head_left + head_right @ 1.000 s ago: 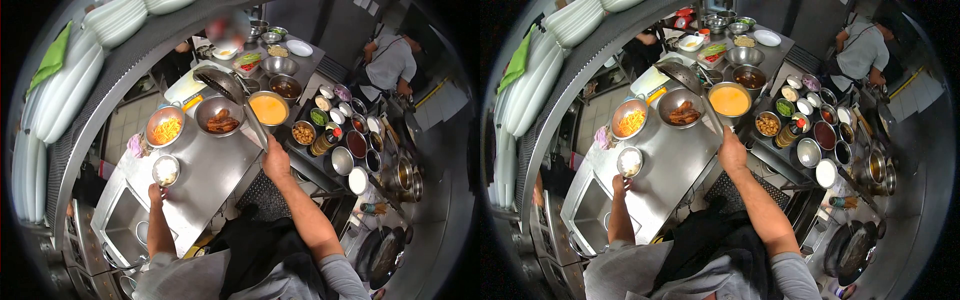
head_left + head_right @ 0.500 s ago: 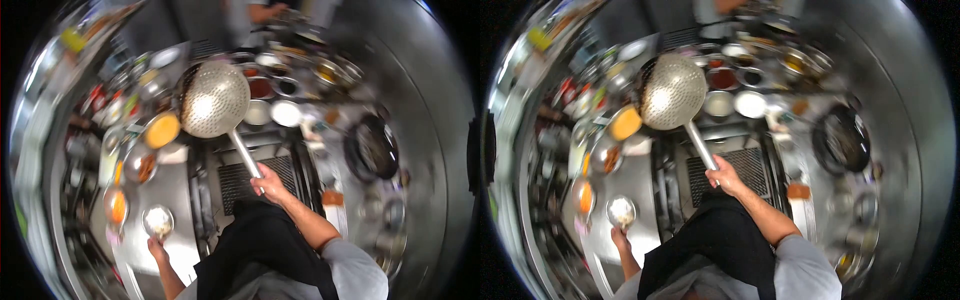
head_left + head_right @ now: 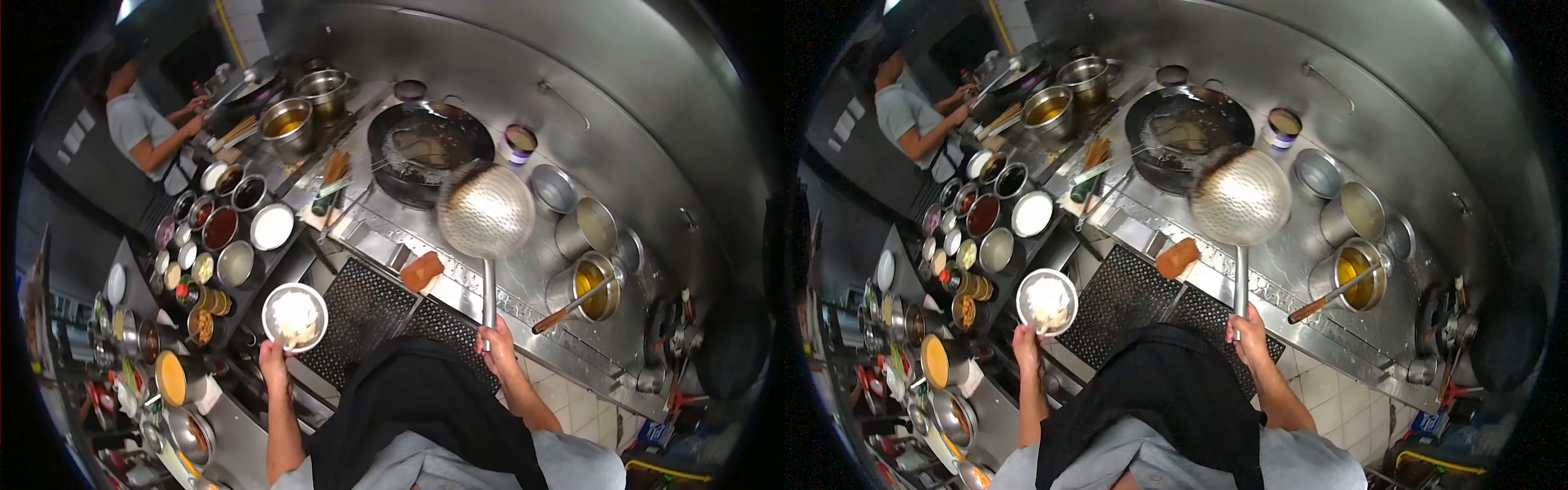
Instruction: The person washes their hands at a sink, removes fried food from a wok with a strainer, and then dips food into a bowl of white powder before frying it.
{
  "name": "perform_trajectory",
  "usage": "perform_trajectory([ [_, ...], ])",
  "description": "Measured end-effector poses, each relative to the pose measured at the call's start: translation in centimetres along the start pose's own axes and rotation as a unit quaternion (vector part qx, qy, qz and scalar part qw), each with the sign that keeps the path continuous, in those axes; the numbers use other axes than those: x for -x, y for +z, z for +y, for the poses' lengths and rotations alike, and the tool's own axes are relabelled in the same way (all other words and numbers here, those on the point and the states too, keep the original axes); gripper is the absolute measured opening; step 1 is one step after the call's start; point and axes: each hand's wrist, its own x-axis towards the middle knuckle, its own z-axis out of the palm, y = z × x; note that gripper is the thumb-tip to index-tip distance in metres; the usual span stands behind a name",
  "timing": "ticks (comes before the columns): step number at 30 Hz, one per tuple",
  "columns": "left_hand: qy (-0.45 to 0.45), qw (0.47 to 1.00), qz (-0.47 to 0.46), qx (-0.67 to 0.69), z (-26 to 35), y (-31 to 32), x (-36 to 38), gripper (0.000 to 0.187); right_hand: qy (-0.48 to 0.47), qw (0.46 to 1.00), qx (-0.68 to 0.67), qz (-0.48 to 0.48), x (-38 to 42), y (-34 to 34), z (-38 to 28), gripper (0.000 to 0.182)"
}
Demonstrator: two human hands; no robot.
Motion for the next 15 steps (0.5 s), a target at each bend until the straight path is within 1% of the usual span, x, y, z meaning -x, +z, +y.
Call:
perform_trajectory([
  [1,0.010,1.000,-0.020,-0.020,-0.4,1.8,-1.8,0.014,-0.002,0.999,-0.034,0.041,-0.1,-0.8,0.2,0.035],
  [2,0.002,0.998,-0.055,-0.032,0.7,3.9,-2.5,0.014,-0.004,0.996,-0.044,0.079,-0.6,-1.4,0.4,0.022],
  [3,0.013,0.997,-0.072,-0.015,2.1,6.8,-2.7,0.015,-0.008,0.995,-0.050,0.083,-1.4,-2.0,0.5,0.022],
  [4,0.021,0.994,-0.104,-0.025,1.6,8.3,-4.0,0.015,-0.001,0.990,-0.079,0.119,-2.5,-2.6,0.5,0.020],
  [5,0.014,0.992,-0.119,-0.033,2.7,10.7,-4.2,0.015,0.006,0.982,-0.108,0.153,-3.6,-3.1,0.5,0.018],
  [6,0.004,0.990,-0.142,-0.017,4.0,12.9,-4.0,0.015,0.004,0.980,-0.113,0.166,-5.0,-3.6,0.6,0.014],
  [7,0.009,0.986,-0.159,-0.044,3.8,14.3,-5.0,0.016,0.004,0.978,-0.119,0.171,-6.2,-3.8,0.6,0.014],
  [9,0.012,0.977,-0.203,-0.061,4.4,17.4,-5.9,0.017,0.009,0.967,-0.174,0.185,-8.6,-3.9,0.8,0.015],
  [11,0.005,0.968,-0.243,-0.061,4.4,20.2,-7.0,0.019,0.002,0.970,-0.169,0.175,-10.5,-4.1,1.1,0.013],
  [13,0.002,0.955,-0.286,-0.078,3.4,22.1,-8.9,0.020,0.011,0.965,-0.174,0.197,-11.7,-4.1,1.4,0.016],
  [14,0.011,0.941,-0.318,-0.111,2.9,23.0,-10.7,0.020,-0.010,0.968,-0.054,0.246,-12.9,-4.9,2.7,0.017],
  [15,0.026,0.927,-0.348,-0.136,2.8,24.3,-11.4,0.020,-0.034,0.955,0.072,0.285,-13.6,-5.1,2.5,0.020],
])
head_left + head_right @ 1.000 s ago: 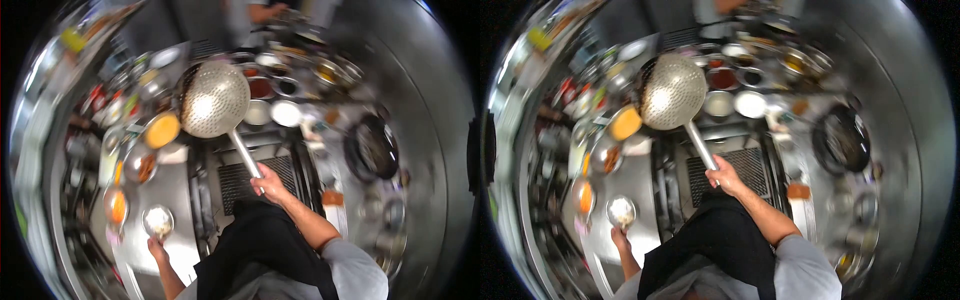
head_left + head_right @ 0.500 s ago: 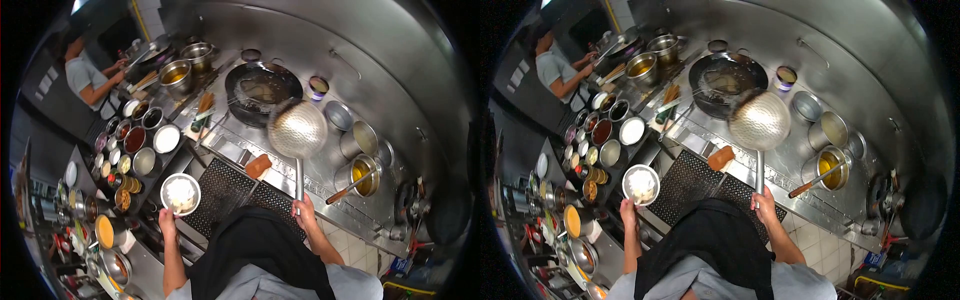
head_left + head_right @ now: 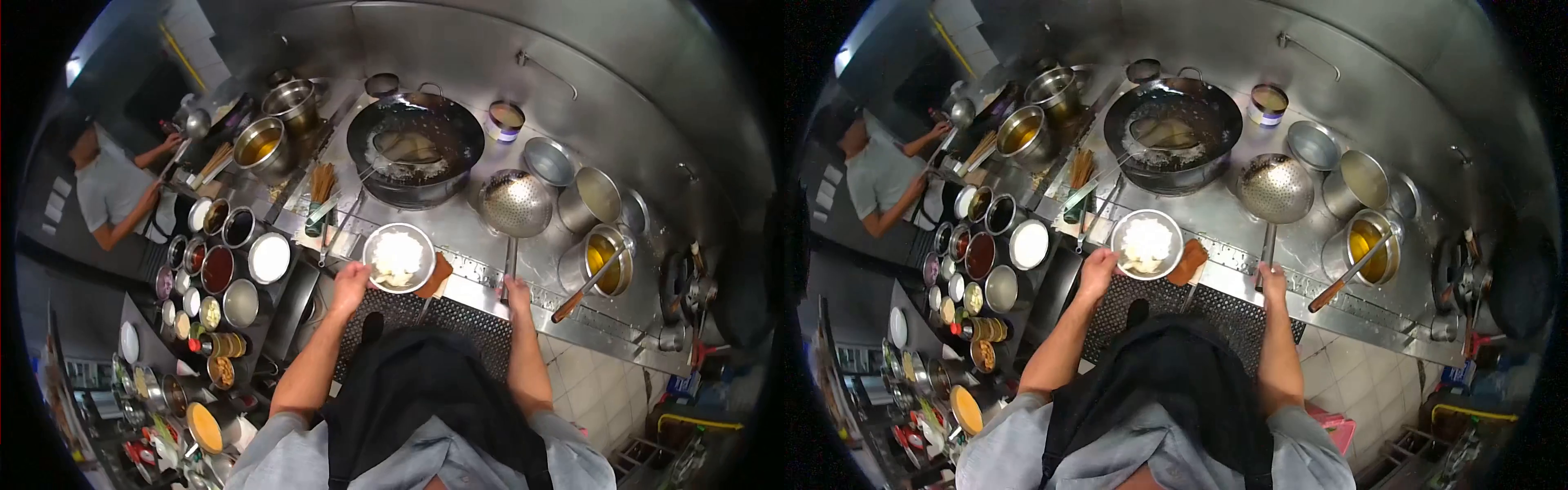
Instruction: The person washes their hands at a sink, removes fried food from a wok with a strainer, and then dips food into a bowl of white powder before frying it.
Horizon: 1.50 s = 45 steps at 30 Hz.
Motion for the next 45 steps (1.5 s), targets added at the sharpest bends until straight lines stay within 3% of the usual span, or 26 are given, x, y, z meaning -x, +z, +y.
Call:
perform_trajectory([
  [1,0.004,0.999,-0.031,0.014,0.1,0.1,-0.9,0.019,0.001,1.000,-0.003,0.010,-0.1,0.4,0.3,0.020],
  [2,0.003,0.999,-0.043,-0.003,0.5,0.1,-1.7,0.020,-0.220,0.939,0.214,0.157,1.3,1.2,-1.0,0.023],
  [3,0.000,0.997,-0.072,-0.018,1.0,-0.1,-2.5,0.019,-0.409,0.763,0.412,0.284,2.9,2.4,-2.7,0.026],
  [5,-0.006,0.993,-0.114,-0.030,1.2,-0.2,-3.9,0.019,-0.296,0.913,0.270,0.083,6.1,7.4,-5.6,0.029],
  [6,-0.018,0.990,-0.143,-0.013,1.2,-0.2,-4.7,0.019,-0.211,0.956,0.196,-0.050,6.3,9.3,-5.5,0.026],
  [7,-0.030,0.985,-0.170,0.002,1.2,-0.2,-5.4,0.018,-0.059,0.980,0.135,-0.130,9.0,12.3,-8.0,0.022],
  [8,-0.032,0.983,-0.178,0.001,1.3,-0.3,-6.1,0.018,-0.015,0.980,0.098,-0.174,9.4,14.2,-7.9,0.018],
  [10,-0.054,0.966,-0.253,-0.016,1.3,-0.8,-7.3,0.019,-0.044,0.979,0.150,-0.134,9.2,16.8,-5.8,0.014],
  [12,-0.068,0.961,-0.266,-0.008,0.5,-2.4,-8.7,0.024,-0.049,0.985,0.126,-0.103,10.4,18.3,-5.6,0.012],
  [13,0.034,0.970,-0.189,-0.150,-1.2,-4.0,-10.0,0.023,-0.075,0.988,0.118,-0.072,10.8,18.5,-5.0,0.012],
  [14,0.138,0.942,-0.106,-0.286,-3.1,-5.5,-11.4,0.023,-0.101,0.988,0.109,-0.039,11.2,18.5,-4.6,0.012],
  [16,0.190,0.884,0.020,-0.427,-7.3,-8.5,-14.3,0.034,-0.116,0.987,0.115,0.009,12.6,18.6,-5.0,0.013],
  [19,0.027,0.872,-0.020,-0.489,-5.8,-9.1,-14.6,0.064,-0.103,0.990,0.074,0.063,13.5,18.3,-4.9,0.015],
  [24,0.032,0.878,0.012,-0.478,-7.9,-7.9,-17.2,0.064,-0.093,0.991,0.029,0.094,15.0,18.1,-6.4,0.012],
  [27,-0.070,0.884,0.005,-0.462,-9.1,-7.3,-19.0,0.069,-0.092,0.990,0.033,0.106,14.9,17.6,-6.9,0.012],
  [28,-0.067,0.884,0.009,-0.464,-9.7,-7.3,-19.2,0.069,-0.093,0.989,0.039,0.109,14.7,17.3,-6.9,0.012],
  [31,-0.010,0.898,0.034,-0.438,-9.8,-8.1,-17.6,0.076,-0.098,0.989,0.047,0.104,13.5,15.8,-6.6,0.011],
  [34,-0.052,0.885,-0.053,-0.460,-5.8,-10.0,-12.7,0.078,-0.101,0.990,0.042,0.086,11.9,13.8,-6.0,0.012],
  [36,-0.015,0.896,-0.046,-0.441,-4.8,-11.7,-8.3,0.073,-0.102,0.991,0.033,0.086,11.1,12.7,-6.0,0.012],
  [38,0.073,0.894,-0.018,-0.441,-9.0,-14.8,-5.1,0.072,-0.084,0.994,0.026,0.068,11.0,11.8,-7.1,0.011],
  [40,0.154,0.890,0.026,-0.429,-8.6,-15.9,0.1,0.070,-0.095,0.993,0.024,0.063,9.8,10.5,-6.7,0.012],
  [41,0.154,0.887,0.026,-0.433,-7.2,-15.7,2.3,0.070,-0.121,0.991,0.005,0.055,8.8,9.8,-5.9,0.014],
  [43,0.045,0.920,0.050,-0.385,-3.4,-15.0,6.1,0.066,-0.126,0.990,0.015,0.056,8.1,8.9,-6.3,0.014],
  [45,0.094,0.907,0.035,-0.410,1.1,-13.7,7.0,0.061,-0.135,0.987,0.061,0.059,7.5,8.1,-7.0,0.016],
])
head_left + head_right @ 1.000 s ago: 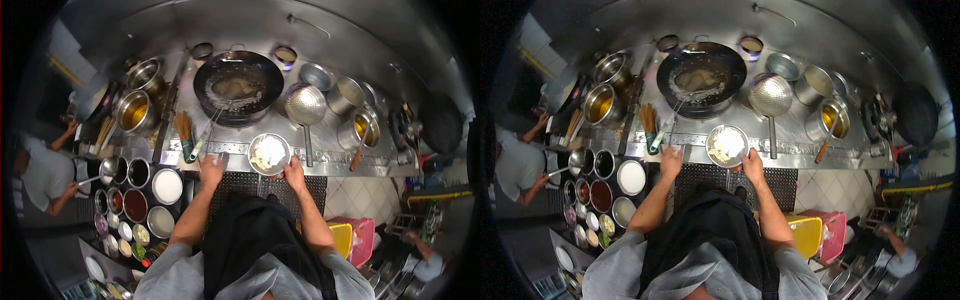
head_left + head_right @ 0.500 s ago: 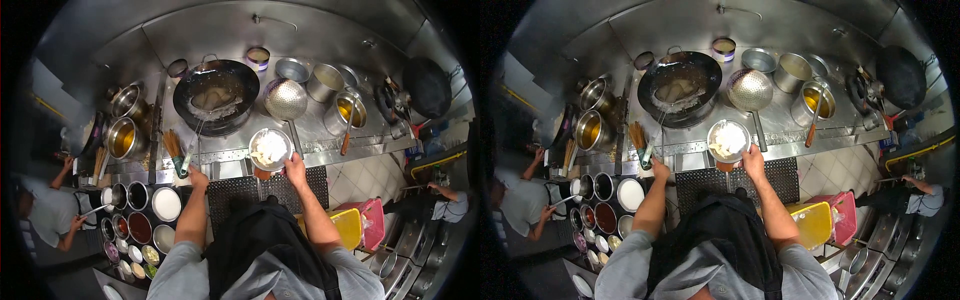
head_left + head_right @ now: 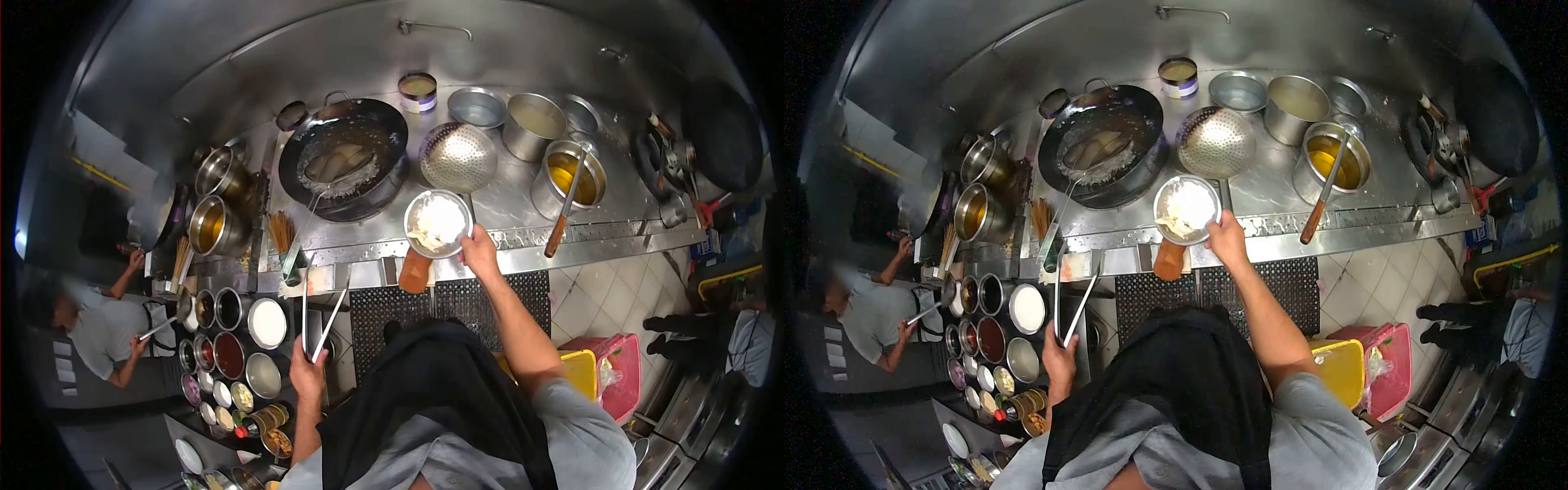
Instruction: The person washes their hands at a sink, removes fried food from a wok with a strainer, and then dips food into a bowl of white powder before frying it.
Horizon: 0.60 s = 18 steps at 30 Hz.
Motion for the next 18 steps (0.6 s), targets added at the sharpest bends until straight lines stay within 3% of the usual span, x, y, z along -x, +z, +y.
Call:
perform_trajectory([
  [2,0.125,0.989,0.016,-0.078,5.1,-2.7,-1.4,0.053,-0.014,0.999,0.028,-0.012,-1.0,-0.6,0.1,0.016],
  [5,0.344,0.923,0.010,-0.170,12.9,-6.0,-5.6,0.046,-0.028,0.995,0.087,-0.028,-1.8,-1.3,-1.4,0.016],
  [10,0.436,0.862,-0.061,-0.252,22.4,-6.9,-9.8,0.039,-0.036,0.992,0.104,-0.053,-1.8,-2.2,-3.8,0.017],
  [13,0.484,0.820,-0.087,-0.292,25.2,-5.8,-11.5,0.039,-0.041,0.993,0.096,-0.054,-2.1,-2.2,-3.6,0.017],
  [18,0.513,0.808,-0.099,-0.273,27.0,-5.9,-13.6,0.036,-0.023,0.997,0.064,-0.029,-2.5,-1.9,-3.6,0.015],
])
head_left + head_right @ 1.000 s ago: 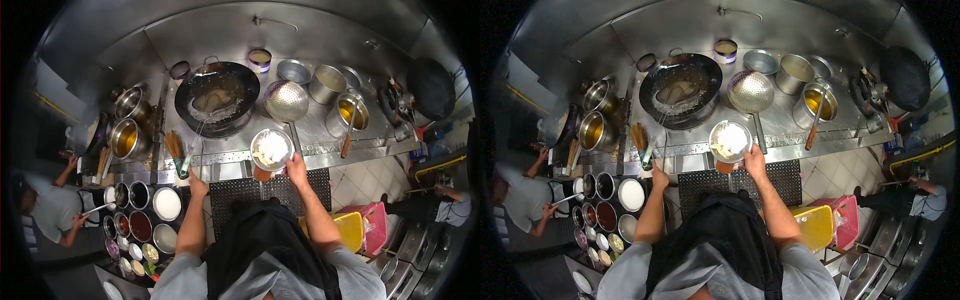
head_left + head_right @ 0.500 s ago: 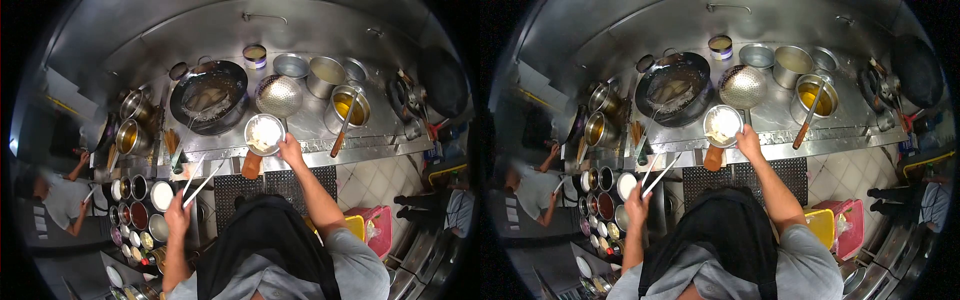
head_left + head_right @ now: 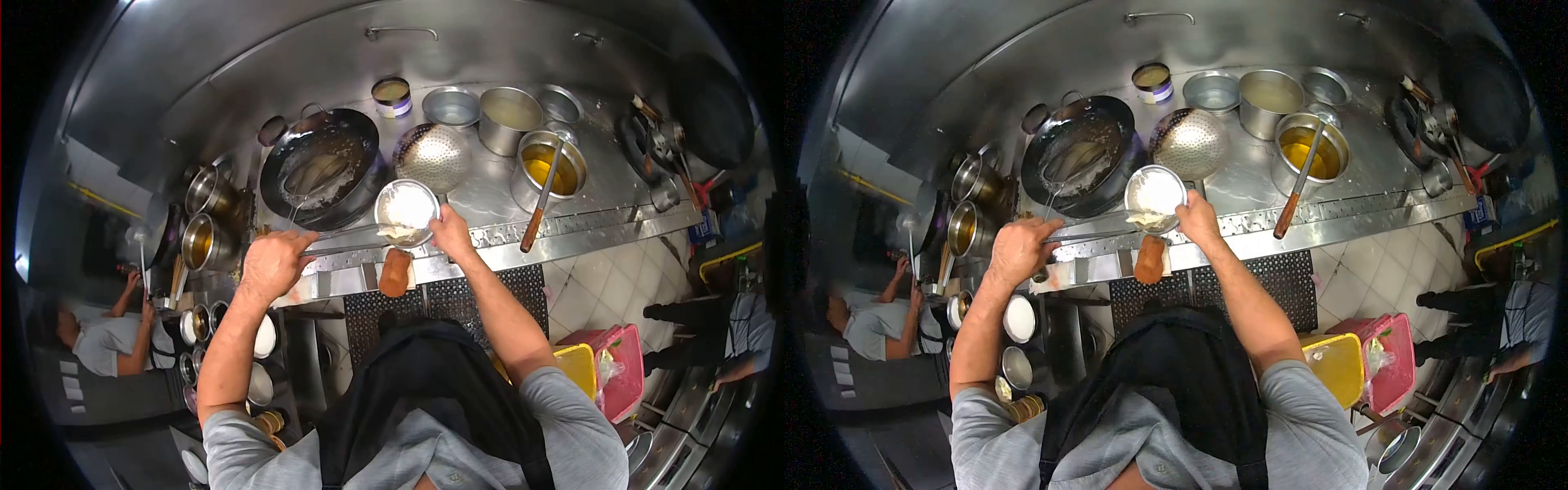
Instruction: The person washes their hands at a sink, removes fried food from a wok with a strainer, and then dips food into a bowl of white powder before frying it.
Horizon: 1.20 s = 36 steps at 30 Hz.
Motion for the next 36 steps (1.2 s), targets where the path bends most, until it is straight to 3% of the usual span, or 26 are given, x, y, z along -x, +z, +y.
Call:
perform_trajectory([
  [5,0.016,1.000,0.021,0.002,-3.5,-2.1,0.4,0.037,0.038,0.998,-0.057,0.006,-2.6,2.3,2.0,0.014],
  [9,-0.007,0.999,0.050,-0.006,-8.2,-3.4,-0.2,0.036,0.080,0.986,-0.142,0.018,-5.0,4.1,1.5,0.015],
  [11,-0.061,0.996,0.056,-0.021,-11.8,-2.8,-1.0,0.036,0.086,0.982,-0.164,0.039,-5.8,5.1,1.3,0.015],
  [16,-0.119,0.989,0.075,-0.034,-22.5,4.8,-6.5,0.039,0.098,0.974,-0.187,0.086,-4.5,6.0,-1.4,0.016],
  [18,-0.221,0.974,0.013,-0.051,-25.5,8.6,-9.1,0.039,0.107,0.972,-0.178,0.113,-4.1,6.1,-0.9,0.011],
  [21,-0.273,0.961,-0.011,-0.033,-28.0,13.4,-10.9,0.039,0.105,0.971,-0.171,0.134,-3.4,5.9,-0.4,0.008],
  [23,-0.282,0.959,0.018,-0.021,-27.4,14.3,-10.5,0.041,0.110,0.971,-0.153,0.145,-3.1,5.5,-0.1,0.010],
  [25,-0.276,0.956,0.099,0.011,-25.5,12.8,-9.6,0.040,0.104,0.970,-0.162,0.146,-2.8,5.3,0.0,0.012],
  [27,-0.245,0.962,0.123,0.008,-22.3,9.8,-8.4,0.040,0.102,0.972,-0.158,0.144,-2.8,4.8,0.2,0.014],
  [29,-0.145,0.983,0.110,0.020,-18.4,5.9,-7.0,0.042,0.091,0.980,-0.116,0.134,-2.7,4.4,0.2,0.014],
  [30,-0.146,0.983,0.110,0.018,-16.5,4.0,-6.8,0.042,0.088,0.982,-0.099,0.135,-2.8,4.3,0.3,0.013],
  [31,-0.095,0.993,0.066,0.028,-14.5,2.2,-6.6,0.044,0.086,0.982,-0.100,0.133,-2.7,4.0,0.2,0.013],
  [32,-0.045,0.998,0.022,0.037,-12.9,1.3,-6.5,0.047,0.081,0.986,-0.074,0.128,-2.6,3.8,-0.1,0.014],
  [33,-0.049,0.998,0.023,0.035,-11.6,1.1,-6.6,0.047,0.075,0.988,-0.048,0.124,-2.5,3.6,-0.2,0.014],
  [35,0.056,0.998,0.016,0.004,-9.5,0.7,-7.3,0.046,0.068,0.990,-0.050,0.116,-2.6,3.4,0.0,0.014],
  [36,0.058,0.998,-0.011,-0.006,-8.3,0.4,-7.8,0.046,0.064,0.990,-0.052,0.112,-2.6,3.4,0.1,0.015],
])
